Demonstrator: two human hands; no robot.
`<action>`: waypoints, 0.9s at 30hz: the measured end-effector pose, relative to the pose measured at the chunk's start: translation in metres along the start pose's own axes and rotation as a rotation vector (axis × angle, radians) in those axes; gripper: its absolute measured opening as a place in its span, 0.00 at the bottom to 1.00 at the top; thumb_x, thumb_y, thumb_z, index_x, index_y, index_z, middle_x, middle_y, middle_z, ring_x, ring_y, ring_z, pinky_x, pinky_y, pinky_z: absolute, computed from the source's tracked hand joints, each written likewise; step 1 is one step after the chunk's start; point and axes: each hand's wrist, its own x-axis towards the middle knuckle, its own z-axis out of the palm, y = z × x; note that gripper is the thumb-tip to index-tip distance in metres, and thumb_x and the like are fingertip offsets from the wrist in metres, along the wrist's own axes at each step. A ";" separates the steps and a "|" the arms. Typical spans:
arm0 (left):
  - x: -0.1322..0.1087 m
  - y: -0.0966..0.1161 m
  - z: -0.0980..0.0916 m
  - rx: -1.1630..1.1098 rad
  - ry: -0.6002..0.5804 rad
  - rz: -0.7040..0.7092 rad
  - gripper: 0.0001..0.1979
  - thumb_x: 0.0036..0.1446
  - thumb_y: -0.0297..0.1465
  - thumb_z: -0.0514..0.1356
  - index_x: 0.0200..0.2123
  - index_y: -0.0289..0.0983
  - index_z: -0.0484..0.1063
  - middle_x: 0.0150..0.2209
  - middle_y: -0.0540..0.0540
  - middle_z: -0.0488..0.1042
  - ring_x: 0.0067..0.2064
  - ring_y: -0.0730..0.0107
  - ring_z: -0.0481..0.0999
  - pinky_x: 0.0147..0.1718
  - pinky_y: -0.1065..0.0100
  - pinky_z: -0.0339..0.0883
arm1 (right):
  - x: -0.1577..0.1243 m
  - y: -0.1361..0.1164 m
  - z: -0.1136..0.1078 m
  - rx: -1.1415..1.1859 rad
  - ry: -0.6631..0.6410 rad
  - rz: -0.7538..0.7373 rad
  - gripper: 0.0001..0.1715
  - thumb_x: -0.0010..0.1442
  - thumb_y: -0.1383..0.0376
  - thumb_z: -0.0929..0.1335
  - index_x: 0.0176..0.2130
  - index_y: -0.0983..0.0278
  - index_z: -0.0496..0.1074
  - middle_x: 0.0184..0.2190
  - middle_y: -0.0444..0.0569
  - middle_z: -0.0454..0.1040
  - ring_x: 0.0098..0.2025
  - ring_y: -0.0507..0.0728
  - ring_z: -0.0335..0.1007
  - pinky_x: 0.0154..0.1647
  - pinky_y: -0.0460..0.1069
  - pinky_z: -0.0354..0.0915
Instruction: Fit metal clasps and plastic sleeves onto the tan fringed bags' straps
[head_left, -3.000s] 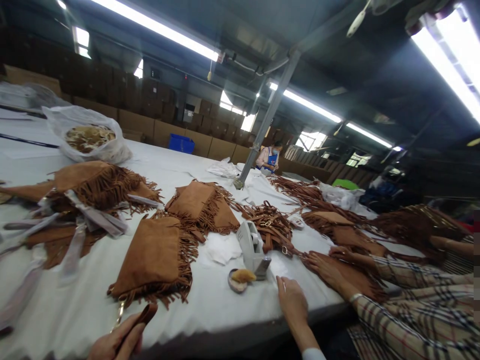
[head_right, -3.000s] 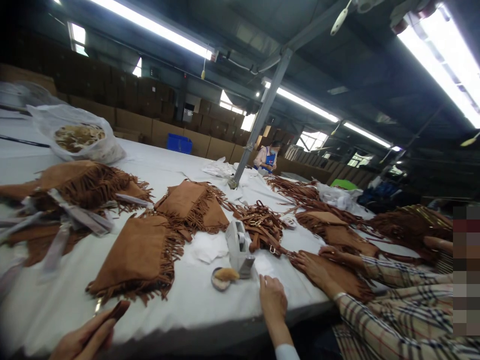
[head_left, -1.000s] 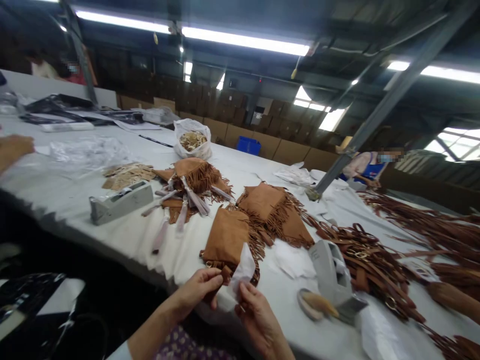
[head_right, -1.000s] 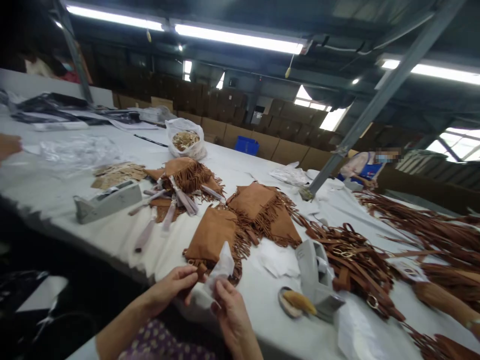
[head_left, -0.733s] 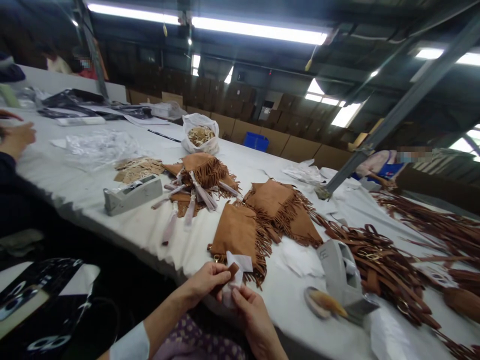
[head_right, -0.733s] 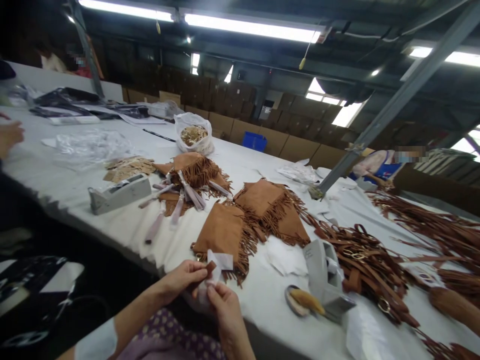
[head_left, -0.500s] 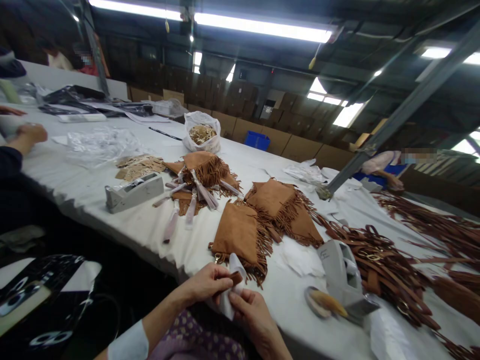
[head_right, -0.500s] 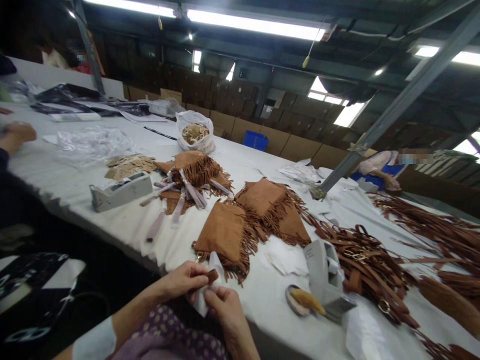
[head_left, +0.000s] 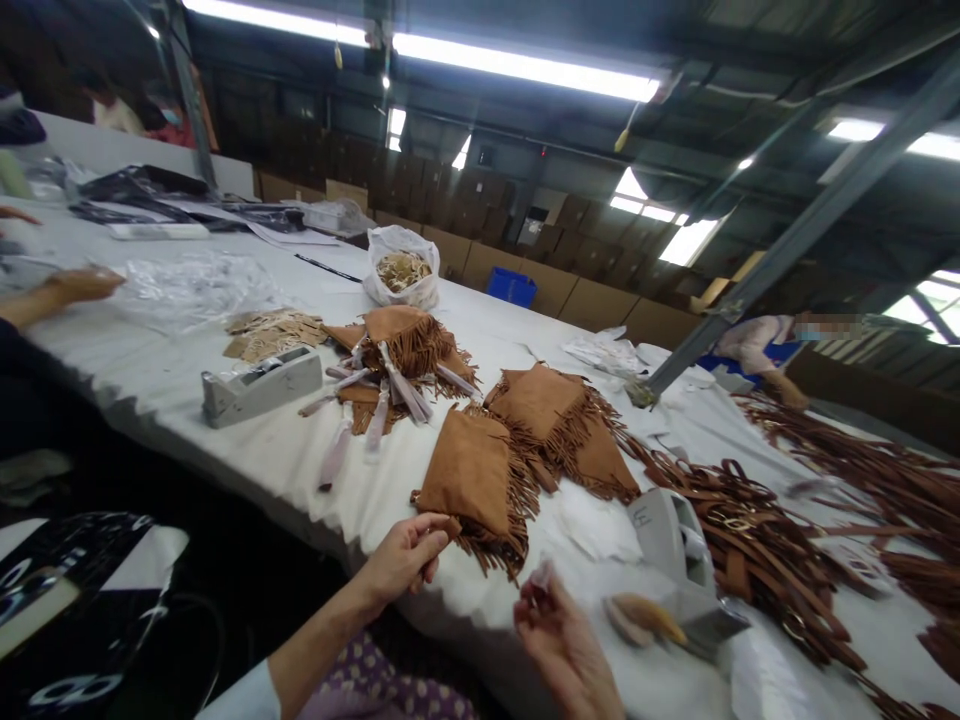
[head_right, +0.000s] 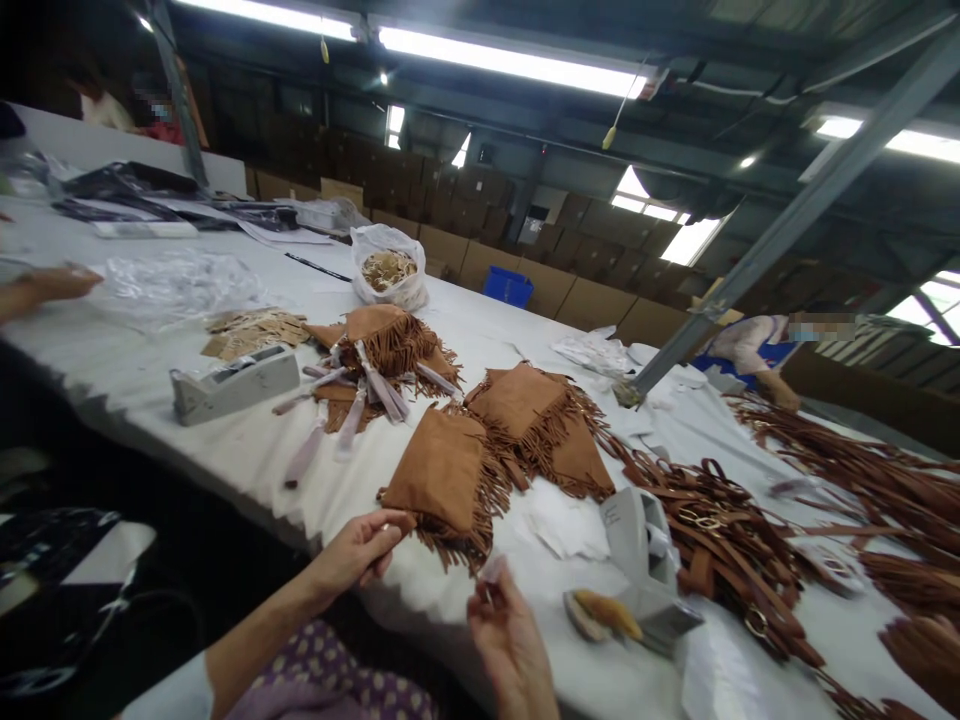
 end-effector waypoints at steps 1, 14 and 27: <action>0.000 -0.001 0.000 0.010 -0.003 -0.007 0.24 0.55 0.46 0.56 0.46 0.32 0.68 0.14 0.58 0.64 0.11 0.82 0.53 0.11 0.77 0.45 | -0.005 0.018 0.004 0.042 0.051 0.124 0.17 0.34 0.64 0.79 0.26 0.63 0.74 0.21 0.42 0.74 0.22 0.51 0.67 0.22 0.46 0.64; -0.006 0.003 0.008 0.076 -0.010 0.036 0.15 0.56 0.43 0.56 0.34 0.35 0.65 0.13 0.60 0.59 0.14 0.81 0.53 0.14 0.76 0.44 | -0.023 0.054 0.048 0.144 0.049 0.263 0.22 0.31 0.64 0.80 0.29 0.63 0.73 0.25 0.40 0.74 0.25 0.49 0.67 0.24 0.44 0.63; -0.017 0.015 0.011 0.247 -0.033 0.077 0.15 0.55 0.40 0.57 0.25 0.34 0.68 0.16 0.56 0.58 0.18 0.79 0.55 0.18 0.74 0.46 | -0.024 0.061 0.054 -0.178 0.074 -0.031 0.21 0.35 0.56 0.78 0.27 0.67 0.75 0.25 0.44 0.75 0.28 0.51 0.68 0.28 0.45 0.64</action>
